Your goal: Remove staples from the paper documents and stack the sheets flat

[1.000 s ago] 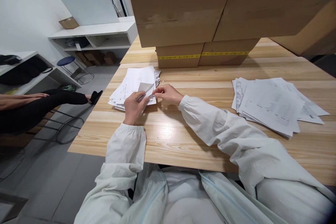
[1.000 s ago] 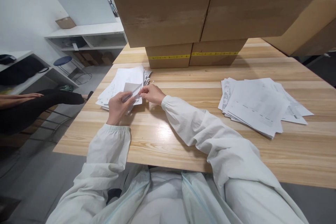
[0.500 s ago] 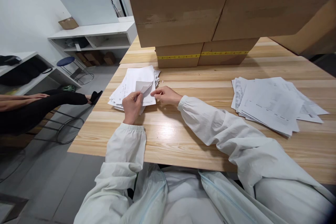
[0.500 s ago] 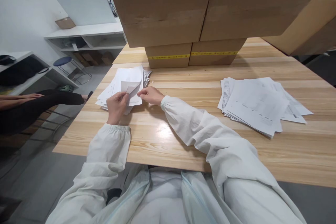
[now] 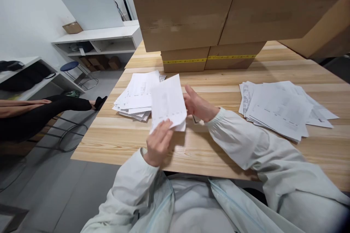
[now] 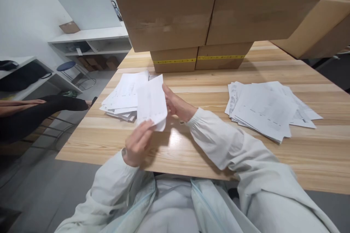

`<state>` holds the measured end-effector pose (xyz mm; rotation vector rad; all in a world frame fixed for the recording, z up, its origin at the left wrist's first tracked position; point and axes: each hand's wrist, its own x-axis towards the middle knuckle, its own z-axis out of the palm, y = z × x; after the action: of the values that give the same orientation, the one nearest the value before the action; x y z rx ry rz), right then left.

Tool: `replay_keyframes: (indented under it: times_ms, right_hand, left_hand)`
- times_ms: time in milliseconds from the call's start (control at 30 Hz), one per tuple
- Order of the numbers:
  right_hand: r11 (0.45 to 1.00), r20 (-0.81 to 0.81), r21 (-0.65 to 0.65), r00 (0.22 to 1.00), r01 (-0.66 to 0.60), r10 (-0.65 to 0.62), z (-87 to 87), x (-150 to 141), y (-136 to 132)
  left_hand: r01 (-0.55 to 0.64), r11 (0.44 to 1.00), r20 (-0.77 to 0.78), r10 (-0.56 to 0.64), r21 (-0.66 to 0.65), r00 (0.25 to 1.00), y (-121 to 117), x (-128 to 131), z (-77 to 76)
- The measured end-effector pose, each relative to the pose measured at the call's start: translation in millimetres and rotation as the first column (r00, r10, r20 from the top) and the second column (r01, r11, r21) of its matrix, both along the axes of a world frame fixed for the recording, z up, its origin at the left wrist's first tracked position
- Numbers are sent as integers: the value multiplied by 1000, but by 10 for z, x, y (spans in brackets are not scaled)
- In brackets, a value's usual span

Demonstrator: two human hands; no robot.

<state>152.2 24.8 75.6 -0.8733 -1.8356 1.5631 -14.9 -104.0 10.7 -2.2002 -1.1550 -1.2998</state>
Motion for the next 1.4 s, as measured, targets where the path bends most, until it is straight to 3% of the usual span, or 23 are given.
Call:
replay_keyframes:
  times_ms: [100, 167, 233, 300, 367, 433, 500, 600, 733, 900, 1100, 1267, 1400]
  right_hand:
    - [965, -81, -260, 996, 13, -35, -197, 198, -246]
    - [959, -90, -272, 990, 83, -112, -306, 297, -383]
    - [969, -116, -183, 975, 167, -190, -337, 402, -496]
    - [969, -167, -51, 955, 241, -246, -295, 522, -596]
    - [954, -222, 73, 937, 292, -270, -235, 641, -695]
    - [936, -260, 155, 927, 317, -271, -213, 733, -791]
    - [925, -280, 196, 923, 325, -265, -254, 783, -872]
    - [929, -266, 199, 929, 313, -257, -387, 795, -945]
    - [914, -282, 169, 907, 368, -313, -510, 784, -963]
    - [871, -307, 156, 861, 466, -406, -531, 835, -950]
    - [881, -319, 140, 863, 451, -392, -585, 882, -964]
    - [871, -327, 160, 858, 464, -397, -587, 882, -999]
    - [874, -323, 161, 862, 458, -392, -581, 896, -1003]
  left_hand:
    - [132, 989, -36, -135, -71, 990, -217, 233, -77]
    - [212, 967, -36, -219, -142, 975, -297, 307, -48]
    - [228, 957, 54, -222, -178, 974, -331, 312, 44]
    - [140, 978, 251, -98, -153, 963, -319, 268, 169]
    - [41, 984, 477, 49, -176, 877, -265, 217, 288]
    - [74, 957, 612, 118, -279, 782, -190, 200, 370]
    - [195, 907, 669, 119, -374, 733, -125, 241, 404]
    - [320, 851, 719, 92, -416, 689, -87, 393, 395]
    - [352, 841, 753, 94, -410, 651, -107, 593, 377]
    - [362, 841, 798, 129, -402, 588, -95, 650, 378]
    - [388, 826, 803, 124, -409, 584, -85, 685, 382]
    - [425, 829, 837, 90, -363, 539, -112, 726, 397]
    - [469, 796, 862, 127, -384, 490, -163, 740, 331]
